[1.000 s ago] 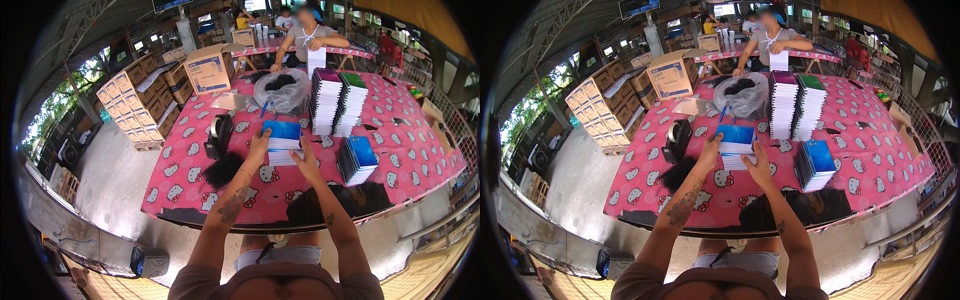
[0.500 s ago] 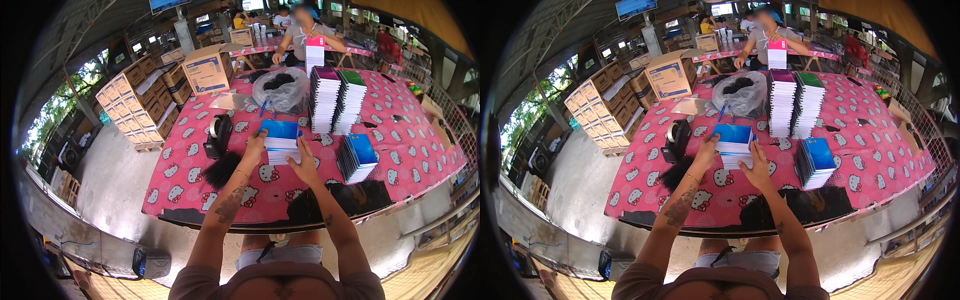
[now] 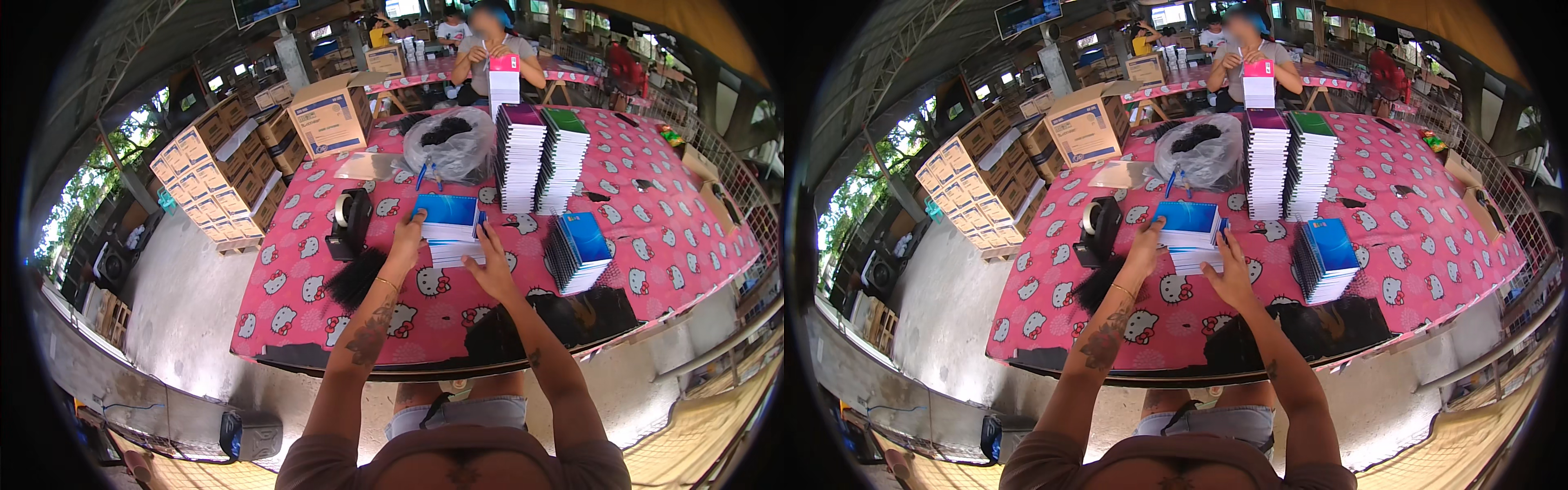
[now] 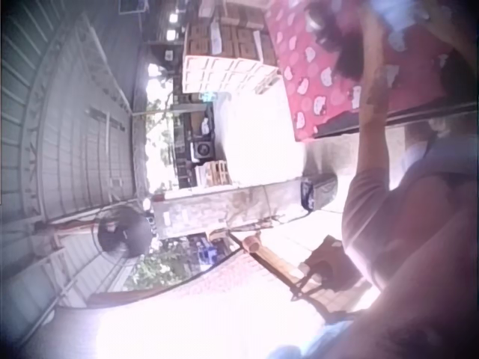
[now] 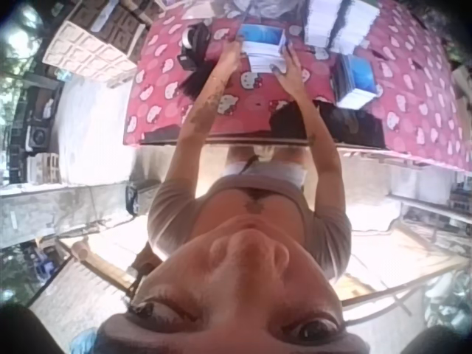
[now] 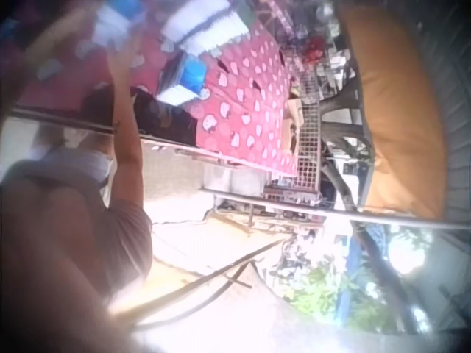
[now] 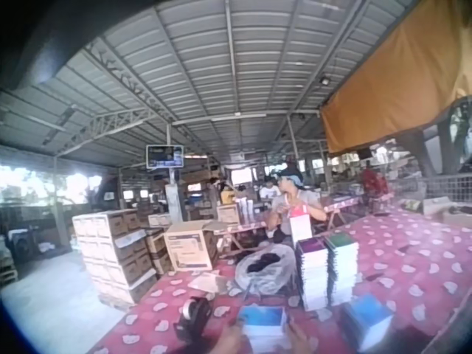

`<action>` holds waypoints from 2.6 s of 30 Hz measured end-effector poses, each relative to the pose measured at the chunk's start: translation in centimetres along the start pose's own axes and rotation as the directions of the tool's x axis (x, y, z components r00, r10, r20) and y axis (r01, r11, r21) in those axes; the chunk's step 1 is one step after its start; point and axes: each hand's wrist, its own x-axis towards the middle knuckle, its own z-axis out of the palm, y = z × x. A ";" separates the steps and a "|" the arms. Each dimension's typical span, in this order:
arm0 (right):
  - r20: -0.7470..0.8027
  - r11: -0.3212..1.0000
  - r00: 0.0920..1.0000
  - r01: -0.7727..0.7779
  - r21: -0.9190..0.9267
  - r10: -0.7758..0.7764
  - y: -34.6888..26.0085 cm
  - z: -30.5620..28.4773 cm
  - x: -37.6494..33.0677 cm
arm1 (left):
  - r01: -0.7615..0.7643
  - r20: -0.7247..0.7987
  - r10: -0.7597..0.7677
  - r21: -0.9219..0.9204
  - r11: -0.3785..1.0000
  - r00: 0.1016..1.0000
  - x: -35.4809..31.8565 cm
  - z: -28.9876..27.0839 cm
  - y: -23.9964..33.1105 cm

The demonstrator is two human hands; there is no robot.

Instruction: The person takes blue notebooks from a stack on a table, aligns them, and places them onto another stack.

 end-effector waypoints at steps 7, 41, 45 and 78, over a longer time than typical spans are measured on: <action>-0.109 0.998 0.994 -0.023 0.065 0.030 -0.5 0.7 0.2 | 0.001 -0.008 -0.001 -0.033 0.999 1.000 -0.2 -0.2 -0.1; -0.178 0.989 0.976 0.112 -0.101 -0.129 -2.3 0.2 0.1 | -0.009 -0.006 0.009 -0.026 1.000 1.000 -0.3 -1.4 -0.2; -0.312 0.998 0.948 0.061 -0.019 -0.064 -1.0 0.4 0.2 | 0.011 -0.034 -0.013 -0.040 0.999 0.999 -1.1 0.5 0.3; -0.177 0.990 0.979 -0.082 0.111 0.101 1.6 0.8 -1.2 | 0.030 -0.019 -0.035 -0.196 0.980 0.999 -1.5 -0.5 0.5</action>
